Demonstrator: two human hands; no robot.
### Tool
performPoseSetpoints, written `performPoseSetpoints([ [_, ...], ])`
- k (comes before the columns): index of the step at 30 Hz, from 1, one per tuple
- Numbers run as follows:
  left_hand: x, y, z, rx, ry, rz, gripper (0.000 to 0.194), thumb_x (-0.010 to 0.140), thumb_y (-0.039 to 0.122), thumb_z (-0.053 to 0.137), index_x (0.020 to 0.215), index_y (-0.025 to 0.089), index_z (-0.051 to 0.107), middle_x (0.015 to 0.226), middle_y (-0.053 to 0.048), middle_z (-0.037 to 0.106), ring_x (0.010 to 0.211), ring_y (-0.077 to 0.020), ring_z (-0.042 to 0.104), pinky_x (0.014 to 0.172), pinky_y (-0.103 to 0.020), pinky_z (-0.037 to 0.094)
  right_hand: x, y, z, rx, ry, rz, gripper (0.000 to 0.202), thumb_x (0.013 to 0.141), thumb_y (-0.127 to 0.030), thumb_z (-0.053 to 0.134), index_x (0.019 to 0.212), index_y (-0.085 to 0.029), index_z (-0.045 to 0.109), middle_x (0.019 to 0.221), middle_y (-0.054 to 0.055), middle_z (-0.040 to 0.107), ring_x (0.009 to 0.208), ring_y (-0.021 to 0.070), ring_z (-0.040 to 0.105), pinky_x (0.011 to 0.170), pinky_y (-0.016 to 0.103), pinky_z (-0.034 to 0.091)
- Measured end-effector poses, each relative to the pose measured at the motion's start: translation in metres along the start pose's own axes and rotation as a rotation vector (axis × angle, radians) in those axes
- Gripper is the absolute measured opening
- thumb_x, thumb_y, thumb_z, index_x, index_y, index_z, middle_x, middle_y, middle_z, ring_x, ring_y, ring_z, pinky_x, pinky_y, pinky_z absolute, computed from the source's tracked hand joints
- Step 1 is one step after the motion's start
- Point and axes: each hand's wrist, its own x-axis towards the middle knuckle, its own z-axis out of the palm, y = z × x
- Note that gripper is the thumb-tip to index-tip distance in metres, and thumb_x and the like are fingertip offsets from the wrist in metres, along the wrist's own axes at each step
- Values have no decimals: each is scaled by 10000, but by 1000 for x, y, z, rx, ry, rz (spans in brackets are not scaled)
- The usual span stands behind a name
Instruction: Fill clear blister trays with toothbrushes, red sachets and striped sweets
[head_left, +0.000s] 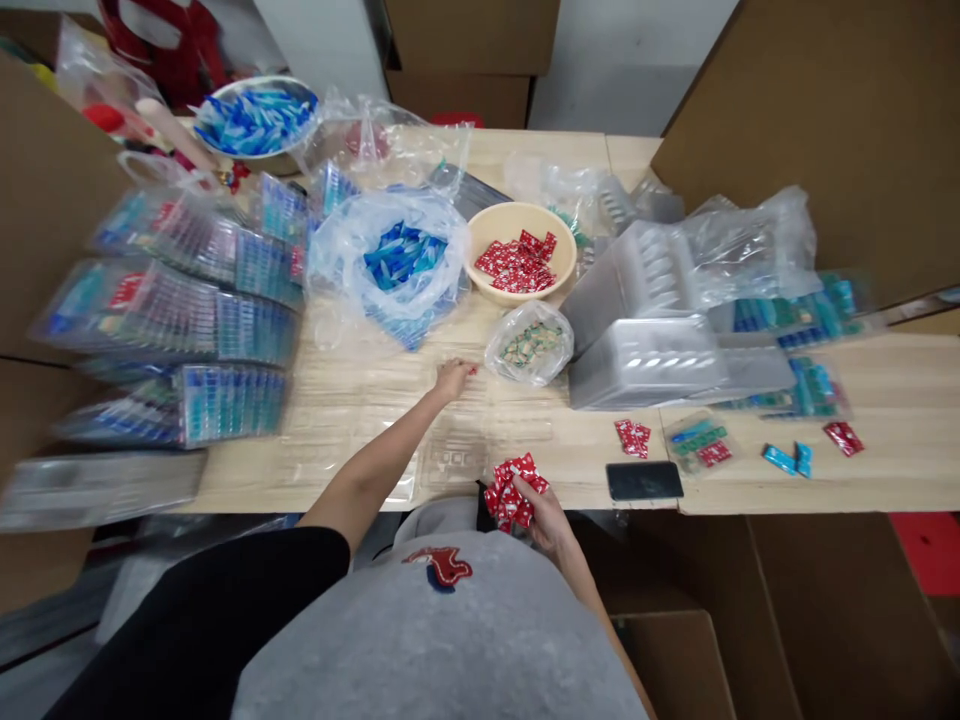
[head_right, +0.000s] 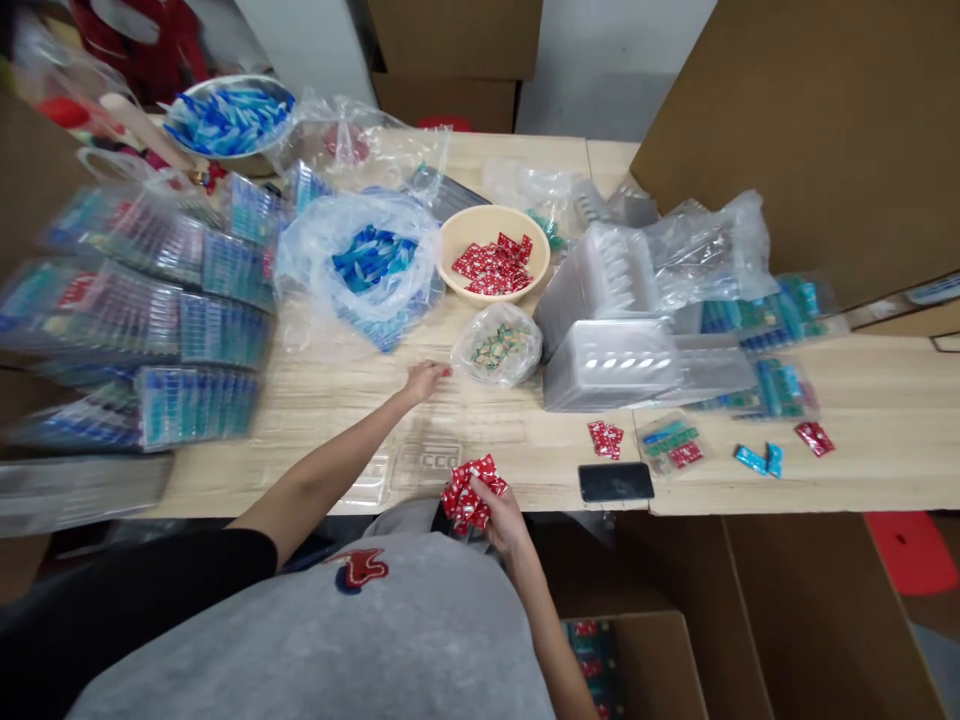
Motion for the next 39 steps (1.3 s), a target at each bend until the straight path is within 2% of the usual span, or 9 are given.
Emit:
performPoseSetpoints([
  [7,-13,13,9,128,33,43,235,848,164,548,1072,154,618,1221,-156,529,1216,-300,383,1043,-448,243,0,-4,-5,6,47,-34,352,578,-342,842,814,-128,694,735,90,756,665,247,722,611,340,587],
  [14,-29,20,-1,8,58,-26,287,891,146,414,1078,133,631,1270,-184,469,1254,-315,342,1060,-469,218,11,-3,3,-21,56,-71,376,493,-310,872,770,-128,694,711,85,750,631,239,706,593,344,580],
  [16,-46,25,1,-80,-24,-17,283,911,197,396,996,111,651,1173,-179,543,1180,-293,438,1024,-442,295,19,-1,4,-19,83,-117,347,504,-312,866,749,-144,685,697,62,746,629,227,701,602,344,577],
  [19,-93,35,13,-251,-269,39,277,893,314,462,853,141,674,878,-81,653,849,-201,607,817,-331,463,33,2,5,2,153,-207,326,514,-317,858,741,-178,669,684,13,742,641,191,694,637,315,568],
  [21,-129,41,24,-362,-396,75,262,823,379,566,943,170,668,825,-24,672,724,-159,617,700,-277,491,39,6,6,6,193,-255,336,499,-306,860,743,-191,660,683,-10,740,633,166,684,643,288,556],
  [26,-178,44,36,-526,-399,65,298,789,350,565,1009,162,636,929,-38,689,834,-172,619,742,-272,500,42,18,9,-36,222,-296,372,519,-350,840,811,-193,672,722,-7,743,636,161,675,655,294,546],
  [32,-170,34,30,-537,-311,20,262,840,365,483,771,177,652,759,-14,670,730,-161,594,710,-266,490,46,21,13,-92,263,-361,358,543,-363,818,818,-186,673,767,2,743,687,159,674,693,291,538],
  [35,-159,27,29,-485,-229,-21,303,888,346,404,868,177,655,761,-25,660,689,-160,592,665,-271,490,50,18,9,-91,312,-384,350,561,-360,804,839,-190,675,774,-11,743,697,142,672,702,271,532],
  [39,-135,9,27,-352,-48,-56,255,884,233,406,1020,177,614,953,-61,650,937,-194,578,853,-324,458,49,16,-3,-77,375,-374,335,562,-373,800,810,-183,679,729,-22,736,653,130,664,664,257,530],
])
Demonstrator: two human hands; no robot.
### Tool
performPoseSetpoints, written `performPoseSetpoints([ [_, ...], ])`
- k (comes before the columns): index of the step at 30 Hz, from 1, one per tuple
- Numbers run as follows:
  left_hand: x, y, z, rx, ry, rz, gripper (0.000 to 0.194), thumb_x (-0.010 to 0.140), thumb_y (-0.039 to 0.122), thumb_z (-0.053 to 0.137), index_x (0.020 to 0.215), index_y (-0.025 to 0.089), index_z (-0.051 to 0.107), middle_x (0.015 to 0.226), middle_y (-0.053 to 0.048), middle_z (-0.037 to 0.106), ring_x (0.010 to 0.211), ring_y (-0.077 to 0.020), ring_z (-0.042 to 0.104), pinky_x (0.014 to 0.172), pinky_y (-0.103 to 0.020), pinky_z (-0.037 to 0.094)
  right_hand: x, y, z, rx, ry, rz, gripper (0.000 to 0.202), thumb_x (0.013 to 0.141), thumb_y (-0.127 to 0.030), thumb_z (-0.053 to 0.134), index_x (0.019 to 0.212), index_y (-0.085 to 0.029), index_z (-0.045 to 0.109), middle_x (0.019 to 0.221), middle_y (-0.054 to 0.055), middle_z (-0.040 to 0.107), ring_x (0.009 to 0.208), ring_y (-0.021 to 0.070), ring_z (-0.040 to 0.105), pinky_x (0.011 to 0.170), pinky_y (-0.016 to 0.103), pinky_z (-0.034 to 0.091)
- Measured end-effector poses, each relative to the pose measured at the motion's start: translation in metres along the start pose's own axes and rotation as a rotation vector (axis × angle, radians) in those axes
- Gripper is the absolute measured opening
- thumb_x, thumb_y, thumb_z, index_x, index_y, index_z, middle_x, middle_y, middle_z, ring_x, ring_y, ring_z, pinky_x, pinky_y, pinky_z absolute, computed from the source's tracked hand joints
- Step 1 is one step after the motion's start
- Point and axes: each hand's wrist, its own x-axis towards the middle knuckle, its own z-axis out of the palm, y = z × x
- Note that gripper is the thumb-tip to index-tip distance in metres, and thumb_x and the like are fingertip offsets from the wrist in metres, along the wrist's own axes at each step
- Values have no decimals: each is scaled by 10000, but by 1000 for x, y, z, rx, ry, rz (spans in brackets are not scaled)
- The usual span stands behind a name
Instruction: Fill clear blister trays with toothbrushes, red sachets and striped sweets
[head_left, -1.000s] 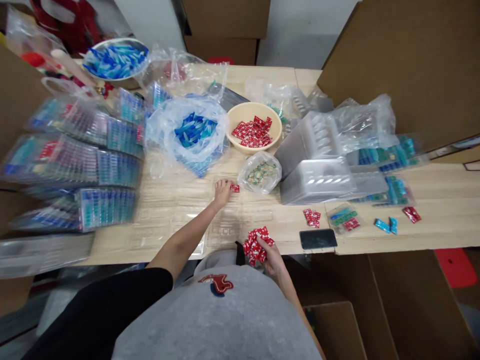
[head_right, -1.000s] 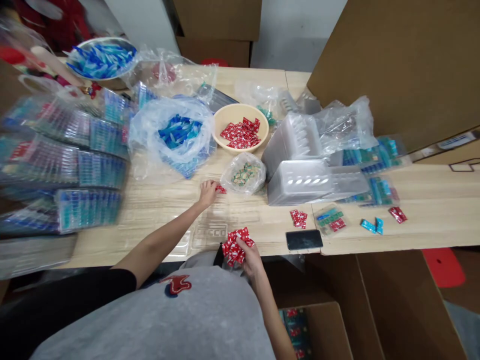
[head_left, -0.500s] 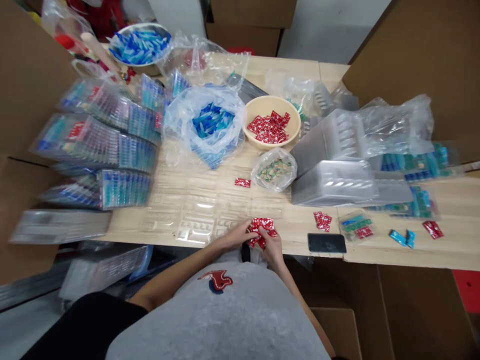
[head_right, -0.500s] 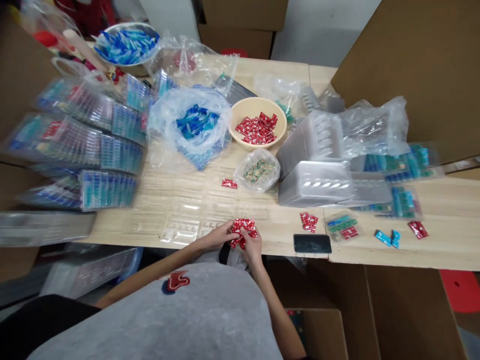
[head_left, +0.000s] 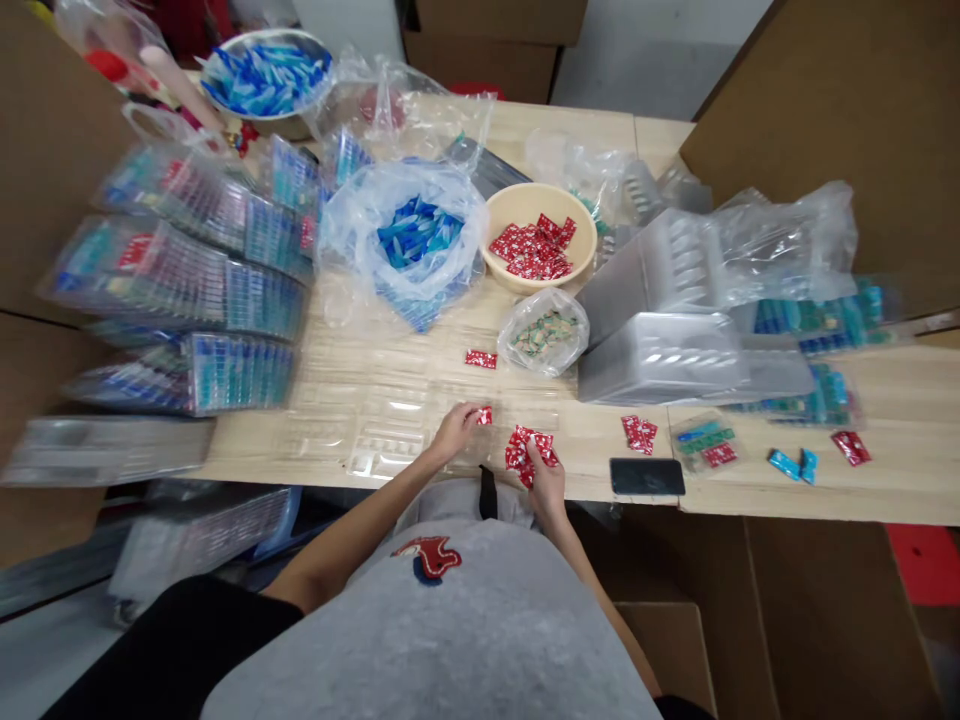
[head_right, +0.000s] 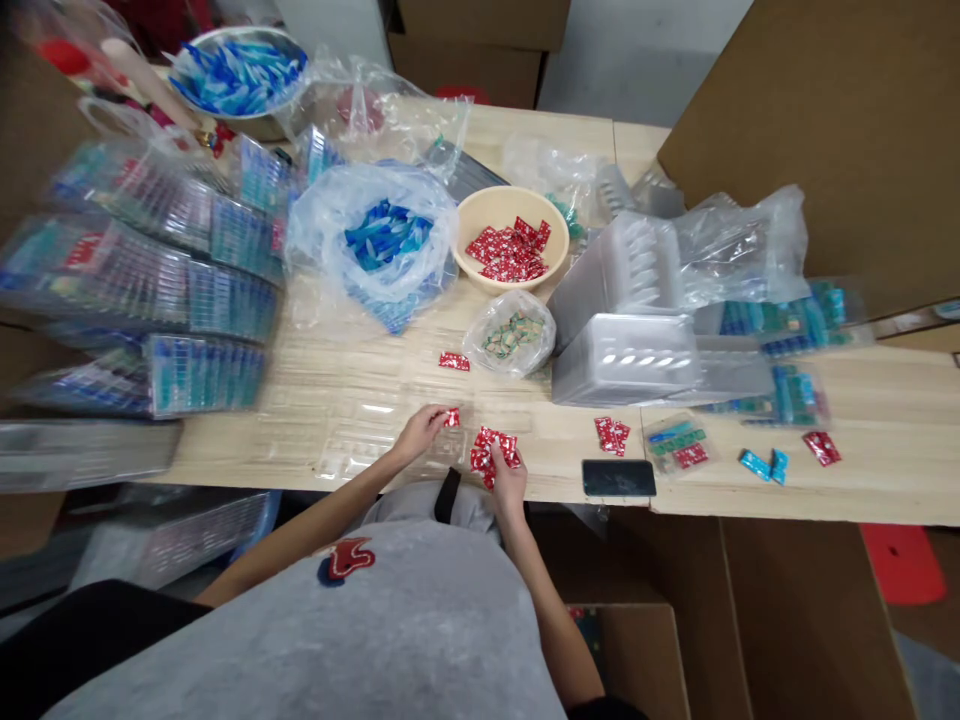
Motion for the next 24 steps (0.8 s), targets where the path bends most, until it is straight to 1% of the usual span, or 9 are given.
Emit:
performPoseSetpoints([
  [2,15,-9,-5,70,48,5,233,847,161,447,1018,179,605,1004,-62,636,1007,-204,547,927,-358,414,0,0,-5,-2,14,11,327,560,-384,800,783,-181,674,705,-19,733,635,136,662,637,258,528],
  [5,30,-19,-6,162,42,21,154,790,98,516,861,174,629,903,-69,650,998,-239,534,969,-422,365,-2,1,-7,-3,5,24,347,551,-401,802,784,-179,672,717,-1,738,648,156,672,636,277,535],
  [7,34,-21,-4,205,35,44,130,783,86,536,781,175,631,884,-90,654,1026,-263,518,998,-451,325,-3,1,-6,-1,-14,24,375,538,-410,808,805,-183,674,742,6,742,667,163,679,661,291,544],
  [9,33,-19,-2,226,37,71,145,800,88,521,797,175,636,929,-106,649,1043,-268,510,1007,-457,311,-5,0,-4,-4,-32,16,396,528,-423,811,820,-193,673,754,2,743,676,159,680,690,298,548],
  [12,25,-10,-1,223,46,110,197,849,108,457,904,171,635,1021,-119,628,1058,-256,508,1006,-450,318,-6,-5,-4,-33,-65,-11,398,528,-441,807,819,-204,672,744,-11,736,661,147,669,699,297,543],
  [14,17,-1,-1,191,24,143,235,884,139,405,970,172,621,1058,-112,622,1053,-234,523,989,-414,354,-7,-10,-2,-79,-105,-41,372,542,-427,805,813,-204,682,738,-18,727,659,139,655,691,283,530],
  [19,-13,15,3,66,-155,203,211,878,206,436,999,211,610,979,-30,672,914,-156,611,856,-274,463,-9,-17,7,-225,-265,-80,269,539,-328,821,727,-171,711,672,-21,698,627,115,591,630,224,469],
  [22,-27,16,6,31,-127,152,264,899,238,375,1065,185,572,971,-40,669,855,-146,621,792,-265,485,-10,-15,9,-269,-313,-65,243,543,-324,818,681,-157,707,623,-25,681,576,104,554,581,218,442],
  [24,-32,13,6,25,-111,123,263,897,251,371,1032,165,580,940,-45,671,820,-145,623,758,-264,495,-11,-12,7,-275,-328,-49,256,548,-342,815,690,-160,705,625,-25,683,570,109,557,578,226,446],
])
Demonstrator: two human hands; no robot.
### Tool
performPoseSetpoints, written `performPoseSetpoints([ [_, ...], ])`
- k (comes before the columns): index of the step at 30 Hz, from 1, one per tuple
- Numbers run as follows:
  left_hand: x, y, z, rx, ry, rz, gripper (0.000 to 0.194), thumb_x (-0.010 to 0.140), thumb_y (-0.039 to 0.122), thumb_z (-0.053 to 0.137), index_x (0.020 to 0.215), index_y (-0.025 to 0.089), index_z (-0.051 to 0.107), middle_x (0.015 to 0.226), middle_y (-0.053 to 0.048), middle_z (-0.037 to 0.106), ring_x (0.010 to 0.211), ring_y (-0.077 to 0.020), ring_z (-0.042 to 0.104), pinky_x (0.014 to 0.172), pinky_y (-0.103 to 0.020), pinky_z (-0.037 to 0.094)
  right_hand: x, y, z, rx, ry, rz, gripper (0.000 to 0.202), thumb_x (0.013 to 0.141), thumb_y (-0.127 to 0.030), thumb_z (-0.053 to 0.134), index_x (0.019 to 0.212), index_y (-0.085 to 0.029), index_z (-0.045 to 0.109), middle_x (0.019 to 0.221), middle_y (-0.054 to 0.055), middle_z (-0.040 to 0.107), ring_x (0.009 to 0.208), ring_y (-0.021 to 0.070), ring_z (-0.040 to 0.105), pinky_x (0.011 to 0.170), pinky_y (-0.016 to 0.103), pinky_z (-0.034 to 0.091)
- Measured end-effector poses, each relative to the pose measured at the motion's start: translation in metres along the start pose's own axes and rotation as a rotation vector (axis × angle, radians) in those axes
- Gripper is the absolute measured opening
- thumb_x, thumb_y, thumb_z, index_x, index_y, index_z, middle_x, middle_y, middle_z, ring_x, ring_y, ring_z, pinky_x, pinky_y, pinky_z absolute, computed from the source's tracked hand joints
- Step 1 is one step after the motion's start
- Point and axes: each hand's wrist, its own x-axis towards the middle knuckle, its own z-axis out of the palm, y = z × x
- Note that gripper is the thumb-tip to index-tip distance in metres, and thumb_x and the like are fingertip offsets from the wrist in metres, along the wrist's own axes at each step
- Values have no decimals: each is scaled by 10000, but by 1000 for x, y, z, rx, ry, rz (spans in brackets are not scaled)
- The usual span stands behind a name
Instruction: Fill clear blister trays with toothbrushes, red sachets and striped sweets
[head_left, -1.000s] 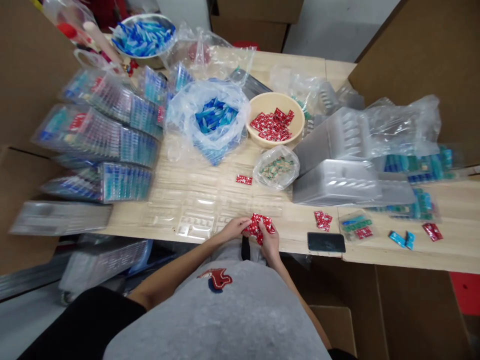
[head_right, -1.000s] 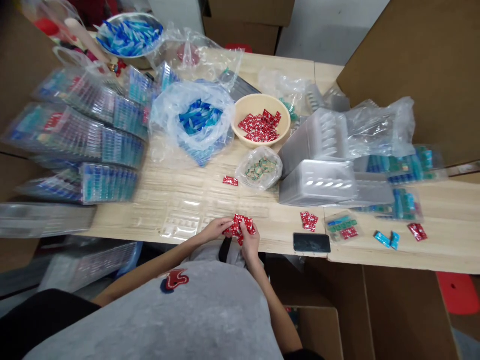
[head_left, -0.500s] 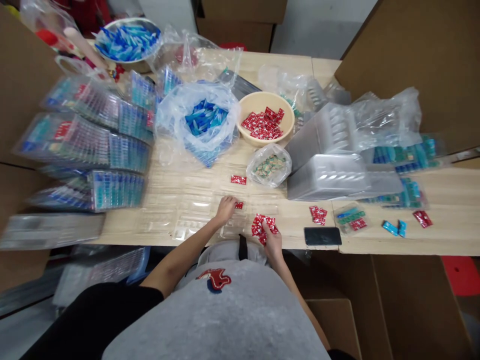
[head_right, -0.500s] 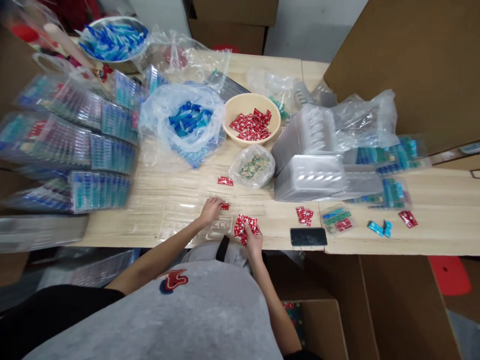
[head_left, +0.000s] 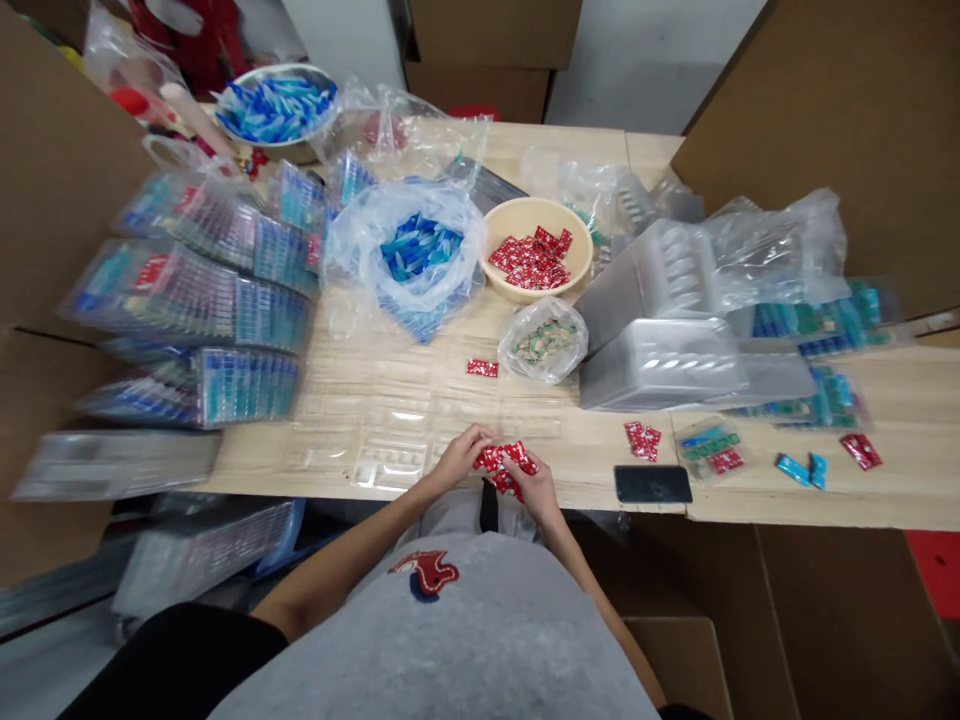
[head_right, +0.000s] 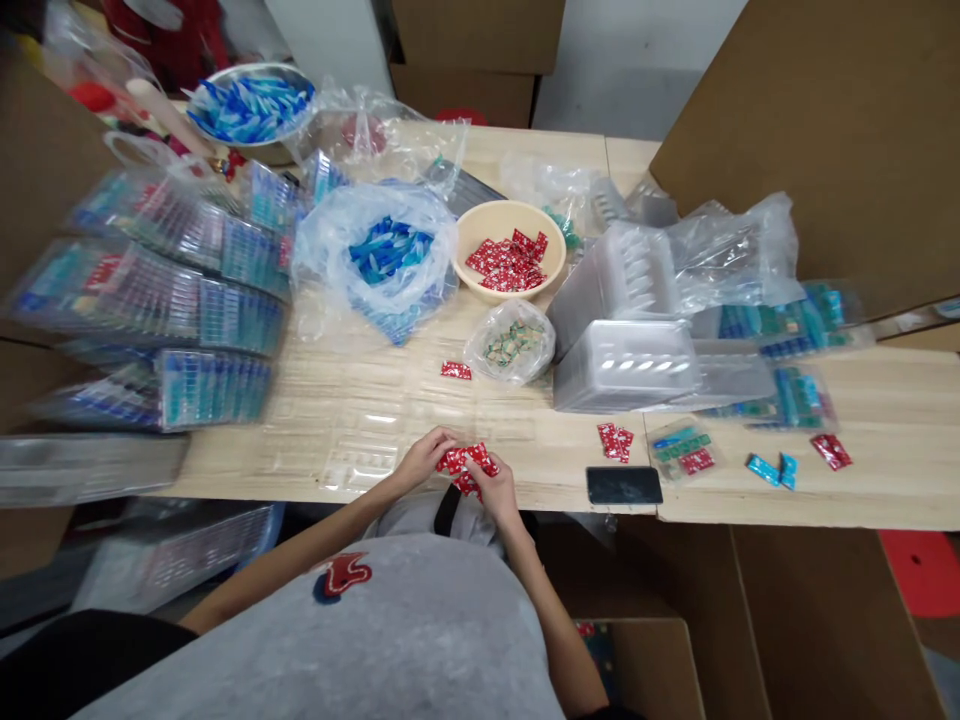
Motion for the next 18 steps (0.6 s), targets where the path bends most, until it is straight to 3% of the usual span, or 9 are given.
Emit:
performPoseSetpoints([
  [6,9,-13,-8,60,-82,-14,185,846,204,478,857,176,661,795,0,689,706,-129,623,682,-232,498,-2,7,-5,51,33,45,356,538,-414,813,764,-166,695,681,2,715,600,149,619,610,274,497],
  [10,41,-28,-17,201,75,-60,229,884,173,437,912,167,665,965,-70,678,940,-192,600,893,-326,446,3,9,-12,97,132,65,382,534,-447,809,770,-181,670,683,1,716,605,160,641,624,297,523],
  [13,60,-38,-17,304,139,-74,172,855,140,493,838,170,662,970,-98,654,1024,-244,557,975,-395,380,3,13,-16,120,162,79,404,526,-450,813,793,-183,669,705,8,723,626,173,657,645,316,539],
  [18,63,-40,-10,401,235,-84,164,871,166,492,949,147,635,1101,-171,587,1127,-314,475,1005,-496,312,0,20,-20,136,159,103,397,512,-445,816,771,-180,673,683,8,720,623,180,654,648,317,533],
])
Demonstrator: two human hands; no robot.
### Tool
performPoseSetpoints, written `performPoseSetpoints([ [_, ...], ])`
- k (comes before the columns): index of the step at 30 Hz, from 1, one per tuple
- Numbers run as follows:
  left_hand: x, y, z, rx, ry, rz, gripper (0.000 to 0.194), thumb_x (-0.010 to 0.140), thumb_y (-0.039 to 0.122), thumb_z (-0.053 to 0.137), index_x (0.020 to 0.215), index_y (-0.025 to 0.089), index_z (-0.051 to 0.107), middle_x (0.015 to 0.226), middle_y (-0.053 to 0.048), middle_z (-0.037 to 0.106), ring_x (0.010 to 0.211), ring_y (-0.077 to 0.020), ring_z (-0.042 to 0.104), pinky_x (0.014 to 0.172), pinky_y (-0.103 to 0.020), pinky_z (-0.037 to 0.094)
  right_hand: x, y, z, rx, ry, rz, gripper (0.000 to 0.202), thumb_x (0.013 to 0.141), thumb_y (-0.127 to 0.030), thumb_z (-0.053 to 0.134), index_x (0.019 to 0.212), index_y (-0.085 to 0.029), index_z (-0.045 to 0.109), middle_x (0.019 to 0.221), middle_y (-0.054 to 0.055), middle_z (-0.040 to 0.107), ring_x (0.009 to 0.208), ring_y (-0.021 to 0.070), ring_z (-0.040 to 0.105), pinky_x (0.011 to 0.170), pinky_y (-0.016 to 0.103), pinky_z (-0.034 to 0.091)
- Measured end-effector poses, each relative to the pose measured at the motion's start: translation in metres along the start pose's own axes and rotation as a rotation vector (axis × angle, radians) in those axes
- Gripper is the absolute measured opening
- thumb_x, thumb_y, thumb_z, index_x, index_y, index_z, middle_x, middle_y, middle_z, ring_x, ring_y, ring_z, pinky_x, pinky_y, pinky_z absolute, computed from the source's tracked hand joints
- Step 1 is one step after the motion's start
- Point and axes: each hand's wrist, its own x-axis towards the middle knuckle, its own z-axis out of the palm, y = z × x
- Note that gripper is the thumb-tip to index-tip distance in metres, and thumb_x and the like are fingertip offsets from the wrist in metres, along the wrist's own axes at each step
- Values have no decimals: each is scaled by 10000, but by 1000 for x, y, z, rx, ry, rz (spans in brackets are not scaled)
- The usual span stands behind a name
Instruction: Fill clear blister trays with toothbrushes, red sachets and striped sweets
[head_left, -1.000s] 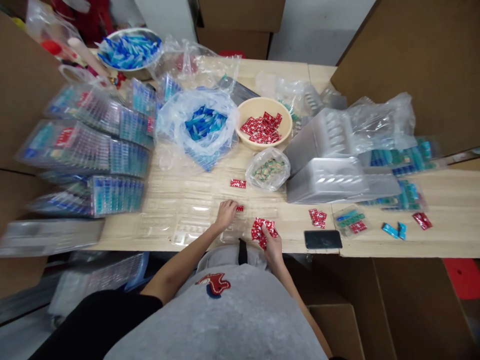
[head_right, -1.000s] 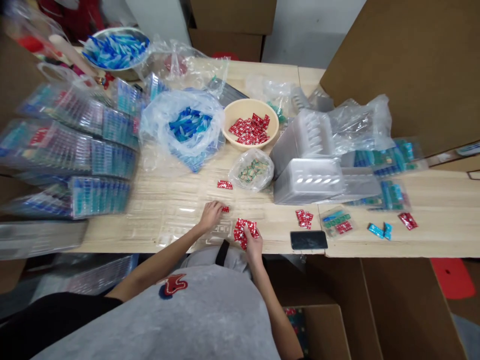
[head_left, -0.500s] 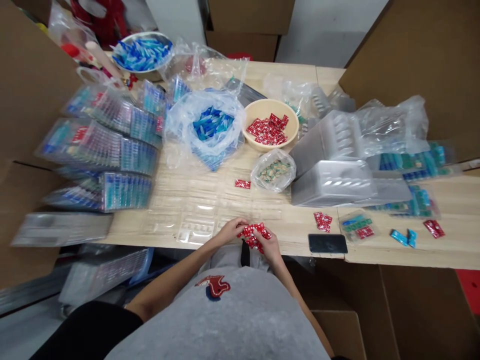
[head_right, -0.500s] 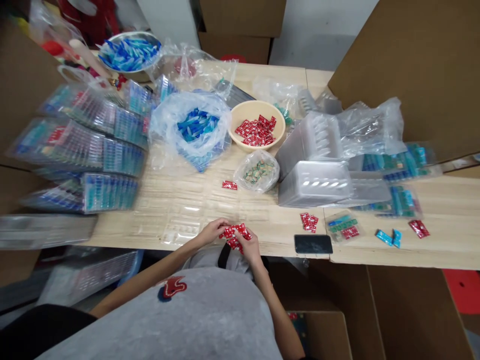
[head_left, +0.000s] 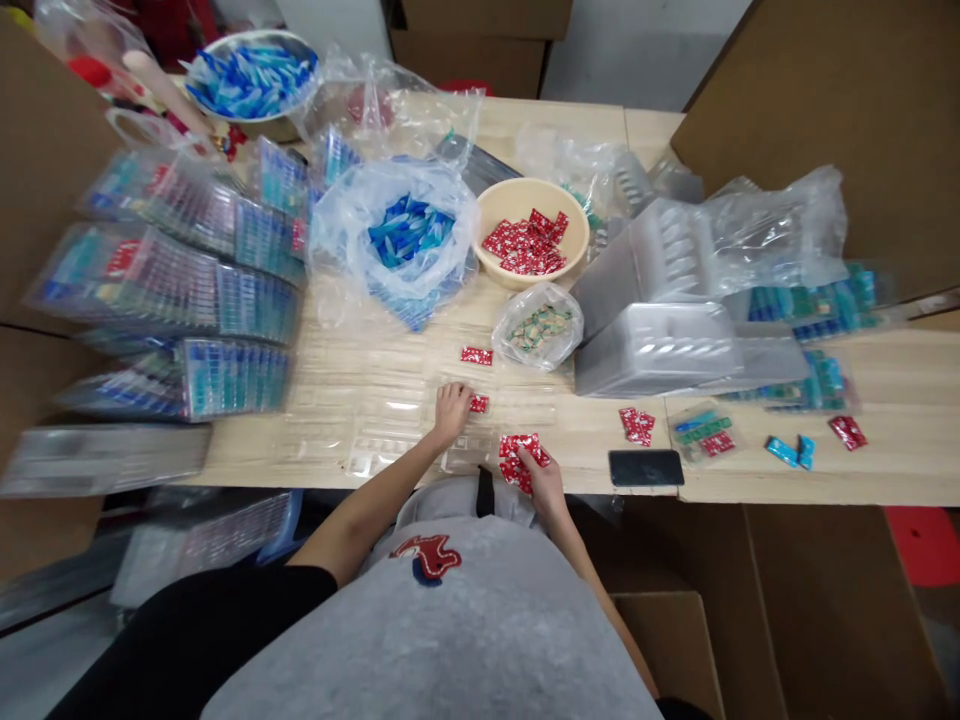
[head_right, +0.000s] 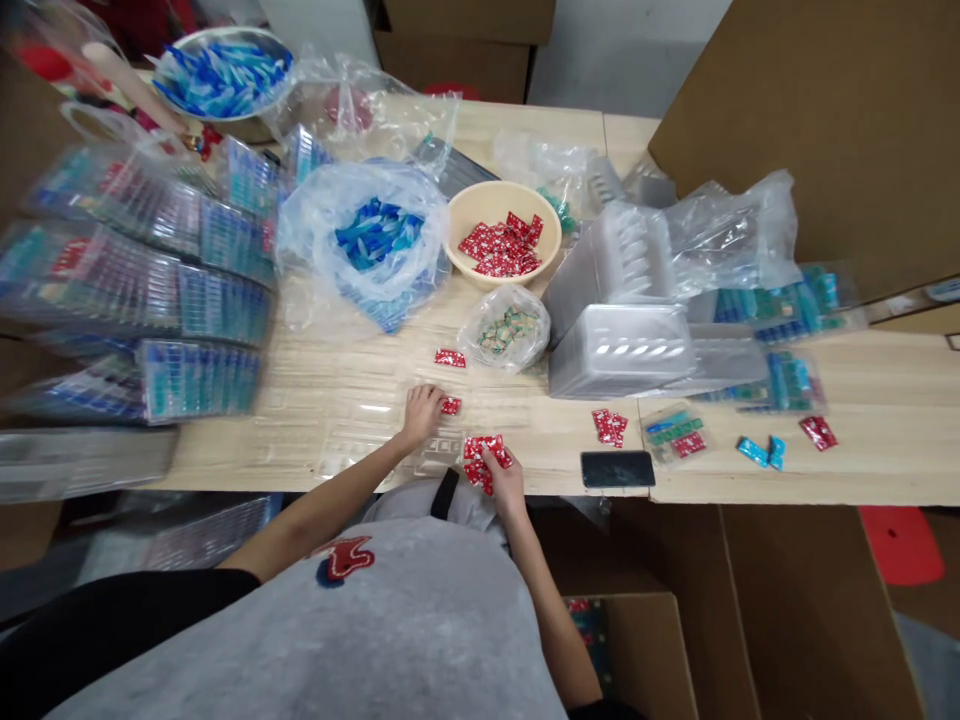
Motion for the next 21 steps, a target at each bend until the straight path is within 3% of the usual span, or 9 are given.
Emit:
performPoseSetpoints([
  [4,-14,12,2,-22,-11,41,267,906,222,466,1130,119,567,1224,-192,531,1173,-304,454,1013,-500,313,0,4,-1,17,-14,17,391,514,-431,814,779,-175,682,686,12,720,626,183,650,647,317,524],
  [8,-31,35,14,-140,-320,233,185,868,278,561,999,181,647,939,-27,679,865,-166,608,809,-277,471,5,7,-3,57,36,21,394,513,-439,807,775,-174,679,696,12,718,639,177,646,657,311,512],
  [11,-32,54,28,-185,-463,302,161,867,287,560,895,184,681,811,13,689,733,-132,611,703,-222,477,8,10,-11,92,95,32,378,509,-439,802,742,-175,663,646,-3,694,604,163,629,630,299,498],
  [15,-13,74,47,-148,-400,253,266,921,194,409,955,146,668,924,-60,674,859,-176,607,805,-285,469,5,16,-27,137,154,51,325,498,-408,795,670,-190,626,571,-32,648,545,139,600,589,275,483],
  [21,6,92,62,-79,-327,206,245,811,54,510,996,157,633,1047,-124,602,1102,-275,503,1009,-432,344,-9,20,-36,195,123,71,324,487,-292,757,783,-203,661,678,-4,708,614,166,645,637,301,516],
])
